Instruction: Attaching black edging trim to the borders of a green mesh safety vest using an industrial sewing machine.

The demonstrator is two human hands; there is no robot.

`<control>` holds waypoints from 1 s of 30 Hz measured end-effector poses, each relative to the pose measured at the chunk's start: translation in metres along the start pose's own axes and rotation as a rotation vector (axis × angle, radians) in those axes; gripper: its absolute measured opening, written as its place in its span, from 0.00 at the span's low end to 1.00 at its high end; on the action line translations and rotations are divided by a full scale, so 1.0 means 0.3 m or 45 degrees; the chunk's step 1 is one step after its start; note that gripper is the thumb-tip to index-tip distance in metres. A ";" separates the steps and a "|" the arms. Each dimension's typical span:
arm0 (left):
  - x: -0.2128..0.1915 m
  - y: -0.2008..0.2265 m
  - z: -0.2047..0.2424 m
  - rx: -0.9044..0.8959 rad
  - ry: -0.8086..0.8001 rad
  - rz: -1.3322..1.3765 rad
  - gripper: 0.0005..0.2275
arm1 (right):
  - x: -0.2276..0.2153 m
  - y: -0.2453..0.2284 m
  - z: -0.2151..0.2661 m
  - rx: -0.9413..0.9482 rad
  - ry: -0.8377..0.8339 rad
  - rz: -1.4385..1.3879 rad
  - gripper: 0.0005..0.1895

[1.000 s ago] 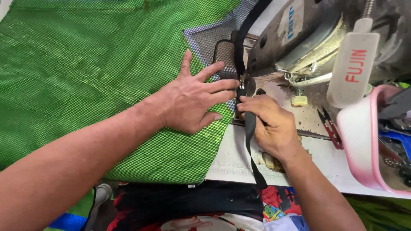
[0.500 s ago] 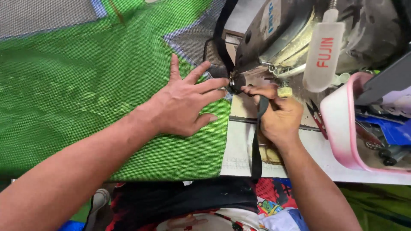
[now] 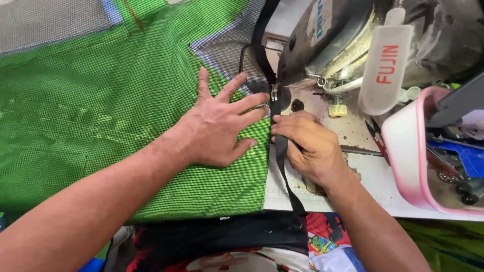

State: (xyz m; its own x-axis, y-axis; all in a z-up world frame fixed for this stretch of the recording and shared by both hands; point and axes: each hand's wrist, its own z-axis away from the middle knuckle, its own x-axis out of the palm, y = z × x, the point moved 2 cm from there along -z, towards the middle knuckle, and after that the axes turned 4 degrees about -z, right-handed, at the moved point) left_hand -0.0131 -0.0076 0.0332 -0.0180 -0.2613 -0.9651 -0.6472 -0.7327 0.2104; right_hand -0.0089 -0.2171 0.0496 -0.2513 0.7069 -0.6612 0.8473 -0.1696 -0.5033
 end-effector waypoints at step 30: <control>0.035 -0.038 0.004 0.126 0.193 0.019 0.22 | 0.021 -0.024 0.002 0.031 -0.048 0.030 0.07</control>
